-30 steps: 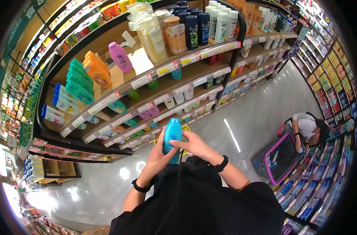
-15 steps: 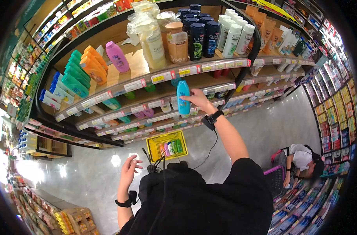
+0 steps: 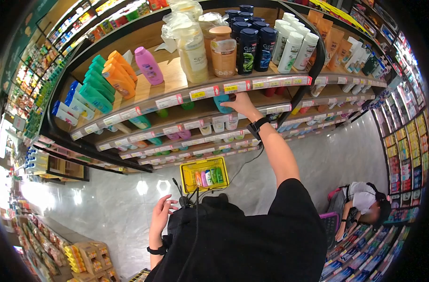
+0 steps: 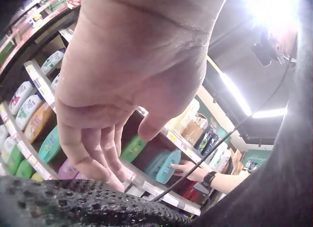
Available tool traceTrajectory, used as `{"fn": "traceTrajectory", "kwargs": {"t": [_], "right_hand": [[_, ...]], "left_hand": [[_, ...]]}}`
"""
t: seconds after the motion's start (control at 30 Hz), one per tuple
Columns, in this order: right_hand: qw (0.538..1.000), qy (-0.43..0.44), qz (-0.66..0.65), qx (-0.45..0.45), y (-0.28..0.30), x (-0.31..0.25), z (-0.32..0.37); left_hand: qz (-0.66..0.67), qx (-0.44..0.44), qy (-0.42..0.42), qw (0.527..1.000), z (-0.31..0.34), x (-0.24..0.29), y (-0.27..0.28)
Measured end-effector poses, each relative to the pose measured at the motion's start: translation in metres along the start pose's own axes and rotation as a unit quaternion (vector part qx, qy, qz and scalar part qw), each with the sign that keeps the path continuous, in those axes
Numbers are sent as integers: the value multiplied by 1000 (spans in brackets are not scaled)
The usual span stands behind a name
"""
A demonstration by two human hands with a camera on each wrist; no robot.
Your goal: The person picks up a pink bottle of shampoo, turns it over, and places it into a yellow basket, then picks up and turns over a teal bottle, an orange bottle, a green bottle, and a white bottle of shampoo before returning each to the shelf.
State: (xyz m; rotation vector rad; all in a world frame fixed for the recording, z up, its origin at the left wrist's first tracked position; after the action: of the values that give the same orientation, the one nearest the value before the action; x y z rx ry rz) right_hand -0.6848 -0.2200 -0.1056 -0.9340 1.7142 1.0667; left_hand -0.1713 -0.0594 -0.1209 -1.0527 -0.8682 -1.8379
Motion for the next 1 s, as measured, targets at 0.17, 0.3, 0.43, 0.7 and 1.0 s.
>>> {"fn": "traceTrajectory", "kwargs": {"t": [0.17,0.3,0.43,0.7,1.0], "right_hand": [[998,38,33,32,1,2,-4],[999,8,41,30,-2,7,-4],[999,5,33,20,-4,25,-9],[999,2,-3,39,0,25,-9],[993,-47,-93,56,4,53,-5]], "left_hand": [[-1,8,2,1000,1,3,2],[3,11,4,1000,1,2,4],[-9,16,5,1000,3,3,6],[-20,16,2,1000,2,-4,3],[-45,17,-28,998,2,-14,2]]}}
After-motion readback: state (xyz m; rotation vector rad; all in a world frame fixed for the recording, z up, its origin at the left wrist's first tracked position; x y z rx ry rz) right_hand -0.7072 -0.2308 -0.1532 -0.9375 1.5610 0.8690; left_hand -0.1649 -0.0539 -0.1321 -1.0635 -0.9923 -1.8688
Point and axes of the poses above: each hand's wrist, its own z-axis away from the middle knuckle, its own y-axis out of the back of the hand, x = y × z, the point moved 4 cm from there along -z, towards the middle knuckle, and after that the axes turned 4 degrees about x, right-handed, at the moved point
